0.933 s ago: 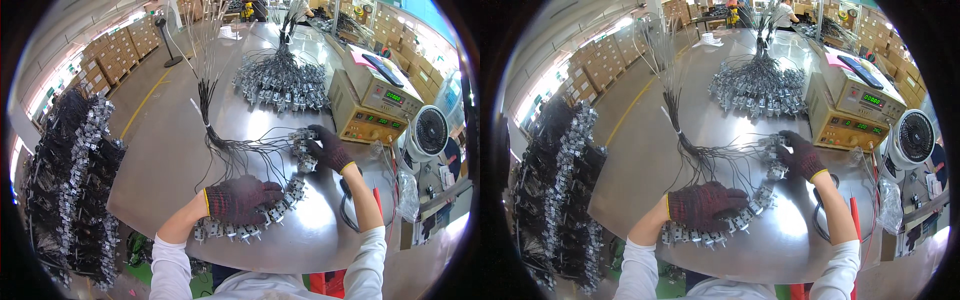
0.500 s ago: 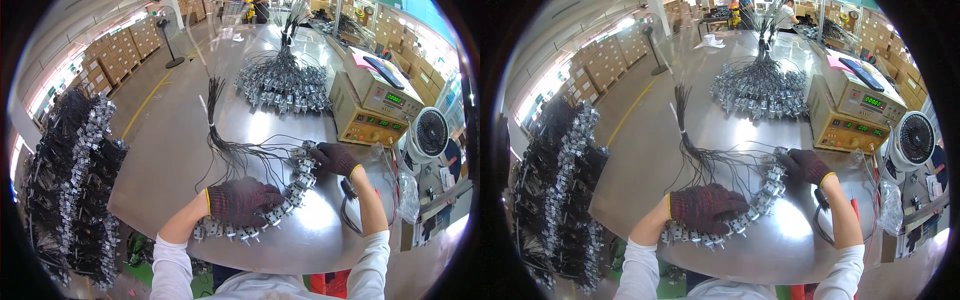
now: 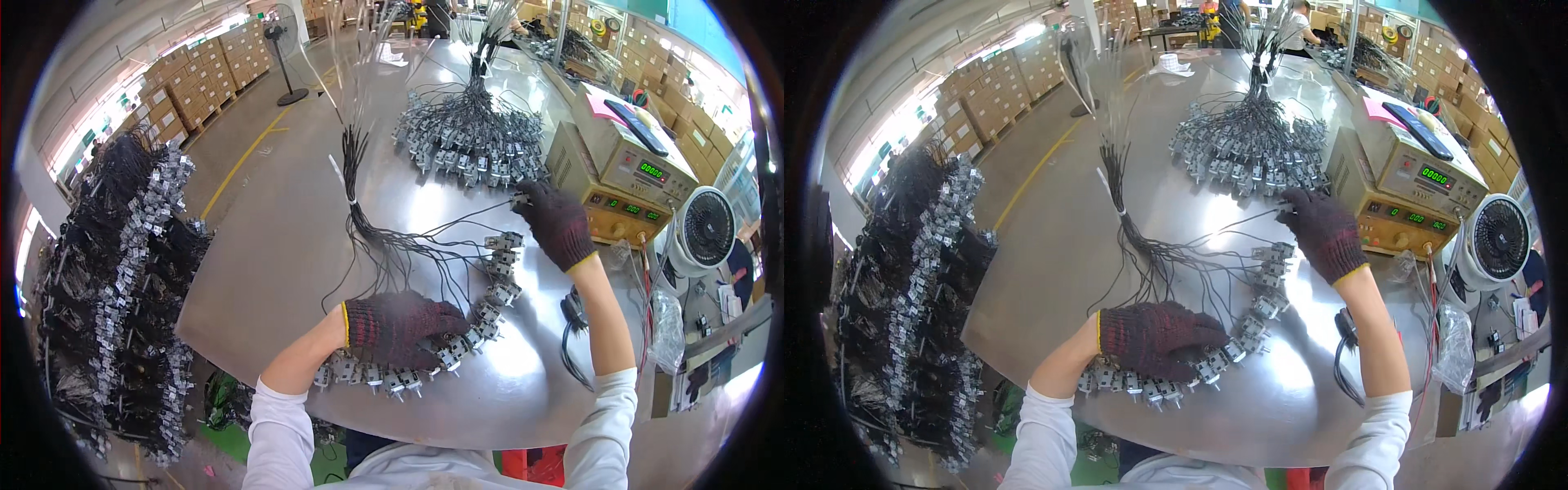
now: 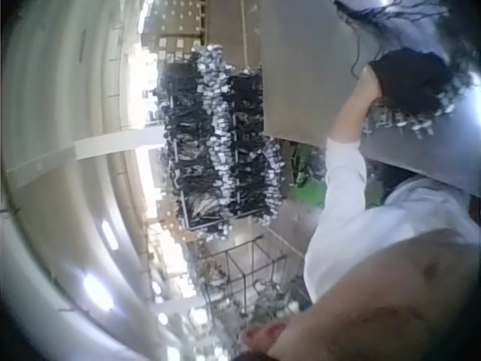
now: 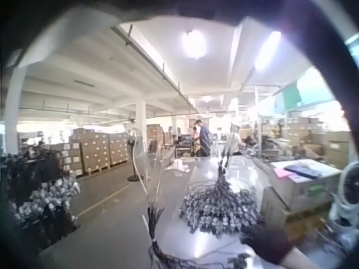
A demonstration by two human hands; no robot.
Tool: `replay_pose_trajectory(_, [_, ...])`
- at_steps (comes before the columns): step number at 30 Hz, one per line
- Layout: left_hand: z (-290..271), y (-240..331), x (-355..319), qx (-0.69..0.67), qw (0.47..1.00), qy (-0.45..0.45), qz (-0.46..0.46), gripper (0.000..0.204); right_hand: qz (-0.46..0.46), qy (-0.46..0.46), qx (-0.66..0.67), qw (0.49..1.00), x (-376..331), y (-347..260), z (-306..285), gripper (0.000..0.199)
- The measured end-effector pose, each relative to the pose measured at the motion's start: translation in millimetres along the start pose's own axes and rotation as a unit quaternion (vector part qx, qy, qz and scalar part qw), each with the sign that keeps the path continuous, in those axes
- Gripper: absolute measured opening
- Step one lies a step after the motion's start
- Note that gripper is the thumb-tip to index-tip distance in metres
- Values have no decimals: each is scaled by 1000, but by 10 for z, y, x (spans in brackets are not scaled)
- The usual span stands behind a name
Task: Manually testing and organizing electronics wire harness components at a workstation.
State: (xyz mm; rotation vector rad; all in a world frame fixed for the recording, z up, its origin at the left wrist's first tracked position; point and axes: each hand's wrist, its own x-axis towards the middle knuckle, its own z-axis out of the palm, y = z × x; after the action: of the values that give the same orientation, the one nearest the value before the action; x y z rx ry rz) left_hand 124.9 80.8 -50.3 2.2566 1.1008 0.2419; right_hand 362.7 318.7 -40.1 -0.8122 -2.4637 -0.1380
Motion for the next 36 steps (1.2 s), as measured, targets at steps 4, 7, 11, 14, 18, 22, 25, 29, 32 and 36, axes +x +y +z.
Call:
replay_pose_trajectory(4, [44,-6,25,-5,1000,2,13,72,38,-182,66,980,-146,534,642,38])
replay_pose_trajectory(7, [46,-43,19,-4,1000,10,17,72,48,-185,171,966,-195,592,690,42])
replay_pose_trajectory(11, [39,-32,-3,-6,1000,7,16,72,58,-44,175,982,-252,220,325,44])
replay_pose_trajectory(14, [63,-62,-47,11,999,24,23,72,134,-54,174,974,-253,-208,78,44])
replay_pose_trajectory(18, [9,-5,64,6,1000,-6,16,72,82,-119,141,979,-536,-87,229,34])
replay_pose_trajectory(22, [34,-40,-3,0,1000,17,19,72,75,-157,130,976,-454,-153,236,30])
replay_pose_trajectory(25, [49,-22,25,2,1000,9,18,72,-8,-150,182,972,-466,104,472,34])
replay_pose_trajectory(29, [65,-37,43,-7,1000,8,26,73,-14,-257,332,907,-361,250,571,35])
replay_pose_trajectory(32, [67,-42,33,6,999,15,31,72,-57,-253,278,925,-308,262,587,35])
replay_pose_trajectory(36, [47,-25,53,-3,1000,6,18,72,-64,-166,164,970,-381,212,708,25])
